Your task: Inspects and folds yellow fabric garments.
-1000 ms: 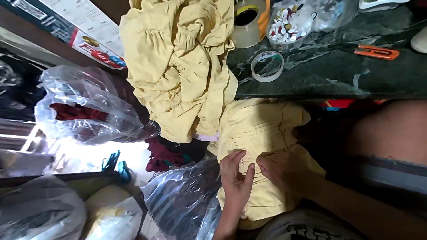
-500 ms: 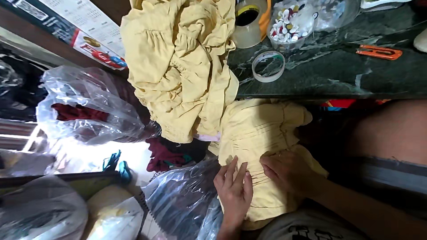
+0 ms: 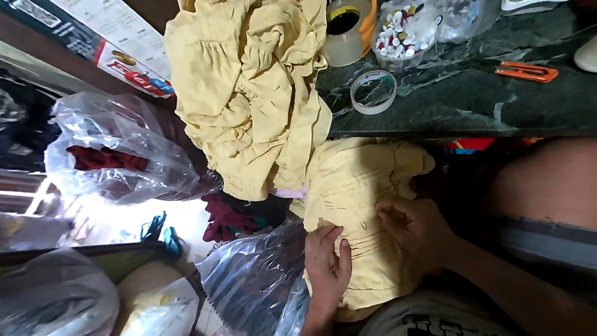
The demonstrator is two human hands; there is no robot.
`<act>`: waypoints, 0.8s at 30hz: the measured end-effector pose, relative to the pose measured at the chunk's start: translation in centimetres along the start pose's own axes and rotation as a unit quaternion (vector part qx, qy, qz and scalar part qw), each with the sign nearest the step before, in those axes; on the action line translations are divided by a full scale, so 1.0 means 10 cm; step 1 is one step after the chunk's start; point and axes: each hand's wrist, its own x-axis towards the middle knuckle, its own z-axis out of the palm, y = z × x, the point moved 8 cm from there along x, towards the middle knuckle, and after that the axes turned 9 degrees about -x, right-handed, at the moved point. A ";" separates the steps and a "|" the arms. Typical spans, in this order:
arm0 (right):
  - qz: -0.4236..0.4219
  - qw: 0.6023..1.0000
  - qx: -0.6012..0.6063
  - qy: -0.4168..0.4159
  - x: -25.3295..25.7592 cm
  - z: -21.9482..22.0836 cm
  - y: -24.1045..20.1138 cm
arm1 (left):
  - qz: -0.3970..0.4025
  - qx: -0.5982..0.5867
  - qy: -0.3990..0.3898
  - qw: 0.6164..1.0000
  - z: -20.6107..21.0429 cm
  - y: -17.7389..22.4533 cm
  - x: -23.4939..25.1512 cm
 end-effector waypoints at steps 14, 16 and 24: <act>-0.191 0.972 -0.135 0.006 -0.07 0.23 -0.33 | 0.040 -0.010 0.014 0.999 0.02 0.13 0.11; -0.197 0.969 -0.148 0.000 -0.07 0.26 -0.34 | 0.044 -0.017 0.010 0.999 0.04 0.15 0.11; -0.183 0.980 -0.073 -0.039 -0.13 0.21 -0.21 | 0.034 0.017 -0.043 0.998 0.10 0.12 0.12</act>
